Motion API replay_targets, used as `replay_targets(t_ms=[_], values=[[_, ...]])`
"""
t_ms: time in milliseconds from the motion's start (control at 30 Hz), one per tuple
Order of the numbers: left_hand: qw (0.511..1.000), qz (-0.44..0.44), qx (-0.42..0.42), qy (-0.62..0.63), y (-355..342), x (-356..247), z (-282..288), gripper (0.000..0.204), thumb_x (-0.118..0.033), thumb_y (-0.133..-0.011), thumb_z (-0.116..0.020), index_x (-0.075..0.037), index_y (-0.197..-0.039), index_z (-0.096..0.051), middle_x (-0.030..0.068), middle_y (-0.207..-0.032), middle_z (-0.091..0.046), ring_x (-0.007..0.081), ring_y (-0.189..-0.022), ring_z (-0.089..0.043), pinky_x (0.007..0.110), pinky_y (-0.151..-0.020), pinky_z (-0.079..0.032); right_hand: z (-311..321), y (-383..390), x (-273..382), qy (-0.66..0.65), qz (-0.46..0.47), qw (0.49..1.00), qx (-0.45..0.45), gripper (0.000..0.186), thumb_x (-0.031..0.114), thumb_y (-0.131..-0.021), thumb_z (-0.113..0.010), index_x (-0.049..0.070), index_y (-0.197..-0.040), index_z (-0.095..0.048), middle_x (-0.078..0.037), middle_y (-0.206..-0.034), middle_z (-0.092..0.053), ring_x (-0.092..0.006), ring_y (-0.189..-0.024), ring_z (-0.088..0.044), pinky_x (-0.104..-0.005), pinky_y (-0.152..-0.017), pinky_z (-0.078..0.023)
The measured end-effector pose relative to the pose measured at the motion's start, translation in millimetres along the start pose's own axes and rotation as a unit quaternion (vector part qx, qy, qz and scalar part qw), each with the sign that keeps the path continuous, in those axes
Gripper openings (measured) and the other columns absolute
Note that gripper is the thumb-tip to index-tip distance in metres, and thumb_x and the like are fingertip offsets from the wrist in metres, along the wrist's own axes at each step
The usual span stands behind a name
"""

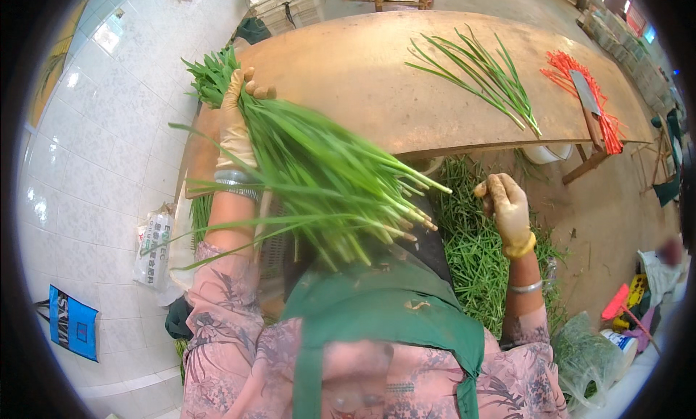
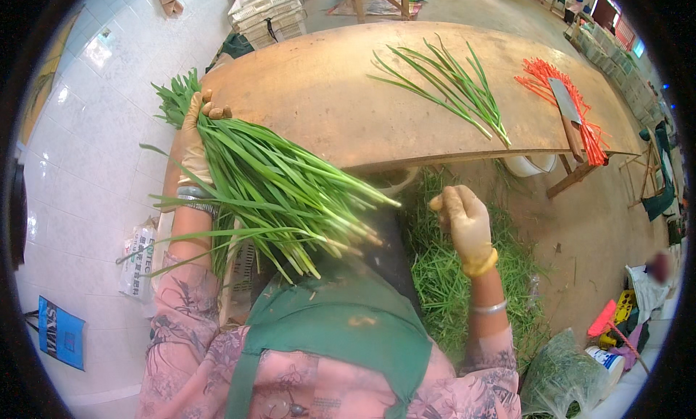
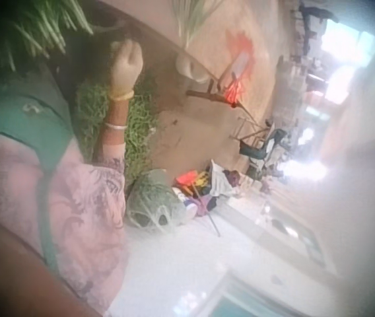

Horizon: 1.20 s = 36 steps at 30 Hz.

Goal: The person gathers bunches of green onions, trims the root ends with a knife, and ties them with red rubber bands. The person places the finished bundles into a white basket.

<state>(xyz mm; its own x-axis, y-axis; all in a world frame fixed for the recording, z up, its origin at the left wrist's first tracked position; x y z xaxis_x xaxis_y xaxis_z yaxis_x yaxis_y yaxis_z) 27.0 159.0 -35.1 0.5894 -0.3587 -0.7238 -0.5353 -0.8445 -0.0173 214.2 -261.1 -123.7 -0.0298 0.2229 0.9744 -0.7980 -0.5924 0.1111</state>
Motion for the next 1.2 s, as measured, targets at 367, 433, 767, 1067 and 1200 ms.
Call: replay_targets(t_ms=[367,433,767,1067,1200], values=[[0.998,0.002,0.011,0.064,19.8,-4.0,-12.2,0.024,-0.032,-0.1,-0.068,-0.008,-0.105,-0.065,-0.005,-0.071,-0.054,0.0121,-0.066,-0.057,0.031,-0.075,-0.06,-131.4,15.4,80.4,0.213,0.322,0.919,0.082,0.024,0.03,-0.091,-0.07,0.007,-0.099,-0.071,-0.014,-0.086,-0.066,-0.0334,-0.081,-0.066,-0.0426,-0.072,-0.054],[0.997,0.005,0.032,0.068,14.2,-7.0,-3.0,0.024,-0.031,-0.1,-0.069,-0.008,-0.105,-0.065,-0.0048,-0.071,-0.055,0.0118,-0.065,-0.056,0.032,-0.077,-0.061,-135.4,12.2,74.0,0.134,0.298,0.941,0.092,0.024,0.028,-0.093,-0.07,0.005,-0.099,-0.072,-0.013,-0.087,-0.068,-0.029,-0.08,-0.067,-0.0397,-0.072,-0.054],[0.997,0.004,0.02,0.071,4.9,-4.8,14.3,0.023,-0.03,-0.099,-0.069,-0.007,-0.105,-0.065,-0.0045,-0.071,-0.055,0.0112,-0.063,-0.056,0.033,-0.083,-0.061,-53.8,18.6,-5.5,0.447,0.07,0.888,0.075,0.023,0.029,-0.097,-0.062,0.007,-0.093,-0.07,-0.021,-0.094,-0.071,-0.0407,-0.086,-0.069,-0.049,-0.075,-0.056],[0.999,-0.002,0.031,0.042,5.4,-7.4,-1.9,0.022,-0.027,-0.1,-0.069,-0.006,-0.104,-0.065,-0.0029,-0.07,-0.058,0.0107,-0.065,-0.061,0.032,-0.082,-0.062,-87.5,28.5,104.0,0.379,0.298,0.869,0.111,0.037,0.032,-0.09,-0.071,0.002,-0.112,-0.069,-0.019,-0.098,-0.07,-0.0368,-0.091,-0.069,-0.0457,-0.082,-0.056],[1.0,0.018,-0.004,-0.012,-14.2,5.4,-15.1,0.025,-0.029,-0.097,-0.072,-0.005,-0.103,-0.065,0.0004,-0.075,-0.062,0.0155,-0.07,-0.065,0.036,-0.08,-0.063,-131.7,-16.8,59.6,0.206,0.258,0.928,0.17,0.044,0.028,-0.092,-0.071,-0.003,-0.122,-0.066,-0.026,-0.109,-0.071,-0.0388,-0.102,-0.069,-0.0427,-0.09,-0.055]])
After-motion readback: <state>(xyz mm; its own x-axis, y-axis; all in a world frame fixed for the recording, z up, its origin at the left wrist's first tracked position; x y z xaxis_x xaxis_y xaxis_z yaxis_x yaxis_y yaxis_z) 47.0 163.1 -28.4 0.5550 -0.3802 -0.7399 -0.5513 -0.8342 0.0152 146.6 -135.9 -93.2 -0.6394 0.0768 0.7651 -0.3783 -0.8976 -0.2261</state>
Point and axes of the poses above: each hand's wrist, its own y-axis away from the middle knuckle, its own z-axis out of the back of the hand, x = y × z, the point moved 4 cm from there along -y, towards the middle knuckle
